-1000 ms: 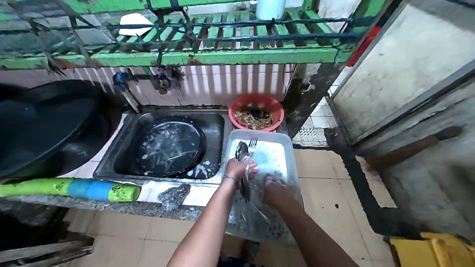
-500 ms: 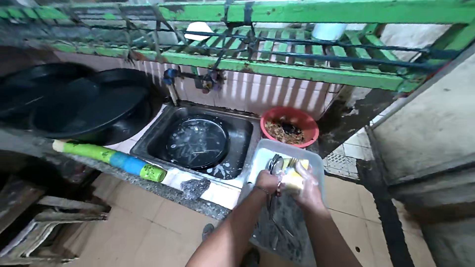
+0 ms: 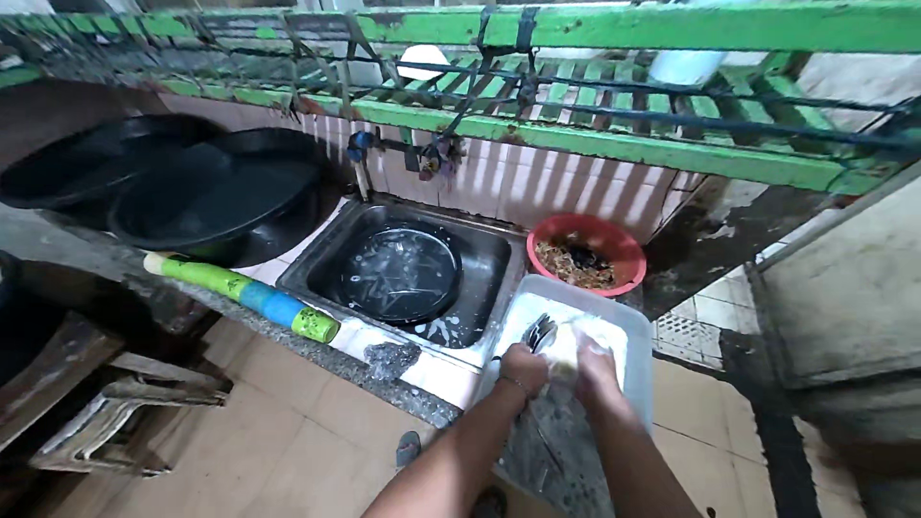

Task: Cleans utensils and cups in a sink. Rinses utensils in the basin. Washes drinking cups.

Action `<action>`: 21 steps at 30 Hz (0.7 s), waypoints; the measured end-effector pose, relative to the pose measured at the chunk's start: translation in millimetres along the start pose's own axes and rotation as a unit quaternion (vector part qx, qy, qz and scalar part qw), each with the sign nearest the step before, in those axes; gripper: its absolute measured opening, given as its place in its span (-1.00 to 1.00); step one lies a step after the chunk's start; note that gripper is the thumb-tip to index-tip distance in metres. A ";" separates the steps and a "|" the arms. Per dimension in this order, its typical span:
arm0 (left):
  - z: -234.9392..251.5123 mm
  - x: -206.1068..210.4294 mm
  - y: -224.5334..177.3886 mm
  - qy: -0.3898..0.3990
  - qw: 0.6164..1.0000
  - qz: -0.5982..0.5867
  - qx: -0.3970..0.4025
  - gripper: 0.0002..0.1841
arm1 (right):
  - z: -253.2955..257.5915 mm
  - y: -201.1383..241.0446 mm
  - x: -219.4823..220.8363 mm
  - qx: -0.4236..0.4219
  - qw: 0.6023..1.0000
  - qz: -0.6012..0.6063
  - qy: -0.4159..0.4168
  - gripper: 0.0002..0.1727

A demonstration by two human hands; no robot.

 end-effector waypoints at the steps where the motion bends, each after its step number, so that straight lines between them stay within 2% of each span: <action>1: -3.6 0.9 2.1 -0.003 1.000 -0.005 0.002 -0.64 | 5.9 3.0 -3.4 -0.002 1.000 0.000 -0.018 -0.47; 4: -5.9 3.0 -1.2 -0.012 1.000 0.010 0.003 -0.65 | 1.1 0.7 3.2 0.002 0.999 0.008 -0.031 -0.49; 7: -1.5 -3.2 -11.0 -0.018 0.996 0.084 0.018 -0.63 | -15.5 -11.2 4.3 -0.078 0.997 0.005 0.020 -0.65; 9: -11.4 -11.0 -13.8 -0.033 0.986 0.159 0.048 -0.61 | -19.0 -7.8 -7.0 -0.066 0.997 -0.008 0.040 -0.64; 11: -21.3 -19.0 -12.8 -0.049 0.981 0.172 0.076 -0.57 | -14.5 0.3 -22.5 -0.033 0.996 -0.042 0.069 -0.64; 13: -19.7 -22.3 -11.1 -0.048 0.991 0.072 0.099 -0.54 | -11.2 5.4 -32.5 -0.017 0.989 -0.064 0.132 -0.68; 15: -15.7 -17.2 -16.0 0.004 0.994 -0.074 0.077 -0.53 | -10.8 0.8 -32.0 -0.041 0.980 -0.070 0.184 -0.68; 16: -13.6 -13.1 -19.6 0.034 0.989 -0.134 0.061 -0.53 | -13.0 -1.3 -28.9 -0.039 0.978 -0.082 0.189 -0.62; 18: -5.4 -8.2 -22.8 0.054 0.982 -0.179 0.036 -0.50 | -23.8 1.6 -20.9 -0.029 0.975 -0.132 0.174 -0.52; 21: 17.0 -14.0 -20.0 0.021 0.975 -0.219 0.032 -0.54 | -44.5 2.1 -20.9 -0.047 0.949 -0.239 0.199 -0.43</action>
Point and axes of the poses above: each hand's wrist, its own z-axis towards the middle knuckle, its own x-axis out of the palm, y = z × x, the point moved 3 cm from there along z, towards the middle knuckle, and after that the axes turned 6 degrees about -x, right-handed, at the moved point
